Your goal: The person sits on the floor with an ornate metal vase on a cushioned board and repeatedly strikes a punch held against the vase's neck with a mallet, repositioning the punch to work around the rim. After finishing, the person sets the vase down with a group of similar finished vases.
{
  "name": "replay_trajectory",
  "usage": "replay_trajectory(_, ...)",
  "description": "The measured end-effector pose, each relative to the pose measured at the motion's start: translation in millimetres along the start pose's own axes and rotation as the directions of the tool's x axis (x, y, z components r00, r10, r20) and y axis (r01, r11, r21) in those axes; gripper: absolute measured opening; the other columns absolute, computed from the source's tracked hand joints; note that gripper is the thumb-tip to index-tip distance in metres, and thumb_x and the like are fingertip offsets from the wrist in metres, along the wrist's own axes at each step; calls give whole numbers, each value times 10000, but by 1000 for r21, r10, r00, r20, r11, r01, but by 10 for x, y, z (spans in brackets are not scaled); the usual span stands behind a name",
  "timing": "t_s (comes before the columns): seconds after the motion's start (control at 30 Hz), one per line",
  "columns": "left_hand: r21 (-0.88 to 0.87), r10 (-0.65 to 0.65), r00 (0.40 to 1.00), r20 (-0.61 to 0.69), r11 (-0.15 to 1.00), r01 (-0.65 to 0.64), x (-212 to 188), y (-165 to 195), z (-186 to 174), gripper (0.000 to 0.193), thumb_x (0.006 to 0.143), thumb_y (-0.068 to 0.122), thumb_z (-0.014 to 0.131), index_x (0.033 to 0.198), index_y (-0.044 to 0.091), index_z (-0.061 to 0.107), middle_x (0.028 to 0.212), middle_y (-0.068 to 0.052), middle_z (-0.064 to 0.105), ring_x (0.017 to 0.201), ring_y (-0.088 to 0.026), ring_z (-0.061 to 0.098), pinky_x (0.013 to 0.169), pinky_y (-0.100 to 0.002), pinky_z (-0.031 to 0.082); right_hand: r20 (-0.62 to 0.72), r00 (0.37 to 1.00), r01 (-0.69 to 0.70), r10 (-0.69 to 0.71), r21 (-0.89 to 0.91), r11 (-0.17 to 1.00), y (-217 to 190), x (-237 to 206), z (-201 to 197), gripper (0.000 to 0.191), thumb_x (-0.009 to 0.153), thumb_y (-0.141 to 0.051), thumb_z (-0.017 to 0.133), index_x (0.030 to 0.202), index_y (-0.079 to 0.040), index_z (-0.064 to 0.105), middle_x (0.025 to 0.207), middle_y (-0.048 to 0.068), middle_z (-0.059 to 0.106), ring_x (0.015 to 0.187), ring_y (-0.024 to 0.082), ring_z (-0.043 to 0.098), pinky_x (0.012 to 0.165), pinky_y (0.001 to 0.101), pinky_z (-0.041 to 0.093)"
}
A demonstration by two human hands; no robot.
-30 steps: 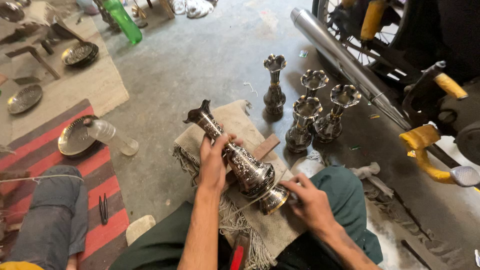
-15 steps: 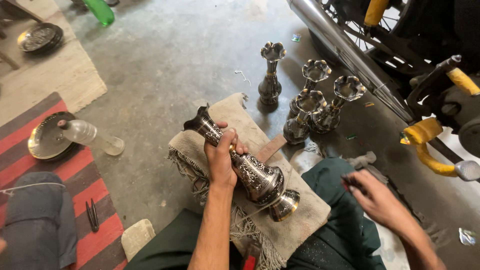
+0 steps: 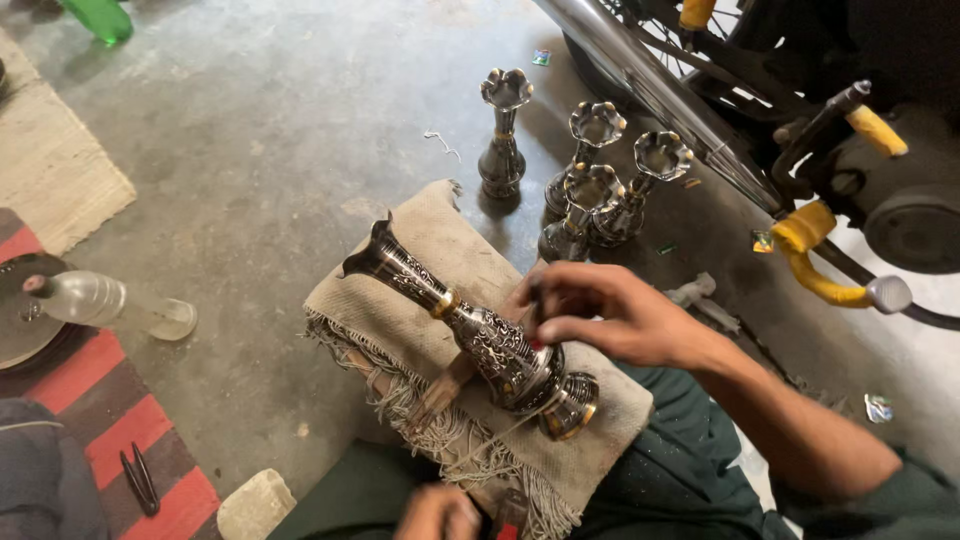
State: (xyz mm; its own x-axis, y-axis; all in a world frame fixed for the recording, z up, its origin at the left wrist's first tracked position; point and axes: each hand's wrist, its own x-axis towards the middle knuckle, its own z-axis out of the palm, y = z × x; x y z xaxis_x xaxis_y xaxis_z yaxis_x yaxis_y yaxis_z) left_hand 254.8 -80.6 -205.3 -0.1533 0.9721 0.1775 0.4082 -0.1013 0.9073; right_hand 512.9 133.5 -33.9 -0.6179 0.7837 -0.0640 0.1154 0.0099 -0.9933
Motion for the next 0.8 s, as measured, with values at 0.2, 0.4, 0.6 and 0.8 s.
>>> replay_trajectory(0.2, -260, -396, 885, 246, 852, 454, -330, -372, 188, 364, 781, 32, 654, 1136, 70, 583, 855, -79, 704, 747, -168, 697, 749, -319, 569, 250, 963, 135, -98, -137, 981, -129, 277, 201, 167, 943, -108, 737, 1043, 8, 671, 977, 39, 713, 931, 112, 677, 831, 301, 608)
replay_trajectory(0.4, -512, -448, 893, 44, 757, 406, -552, -246, 196, 605, 724, -18, 639, 1301, 61, 476, 838, -61, 659, 705, -136, 646, 709, -289, 544, 343, 925, 275, -164, -307, 911, -143, 407, 303, 202, 961, -146, 755, 1048, 7, 655, 1008, 61, 755, 971, 142, 709, 823, 328, 597)
replay_trajectory(0.6, -596, -303, 951, -67, 776, 205, -100, -127, -44, 848, 666, -68, 623, 1466, 51, 370, 821, -43, 614, 663, -104, 594, 668, -259, 519, 368, 904, 361, -216, -391, 846, -154, 413, 357, 371, 931, -173, 756, 1272, -49, 679, 977, 75, 782, 906, 162, 772, 794, 331, 590)
replay_trajectory(0.8, -222, -163, 986, -35, 963, 152, 482, 411, -478, 635, 764, -56, 658, 1360, 14, 448, 909, -45, 631, 806, -146, 637, 778, -283, 540, 397, 899, 359, -187, -420, 833, -153, 439, 340, 392, 926, -184, 765, 1283, -52, 670, 988, 85, 782, 916, 170, 772, 793, 323, 588)
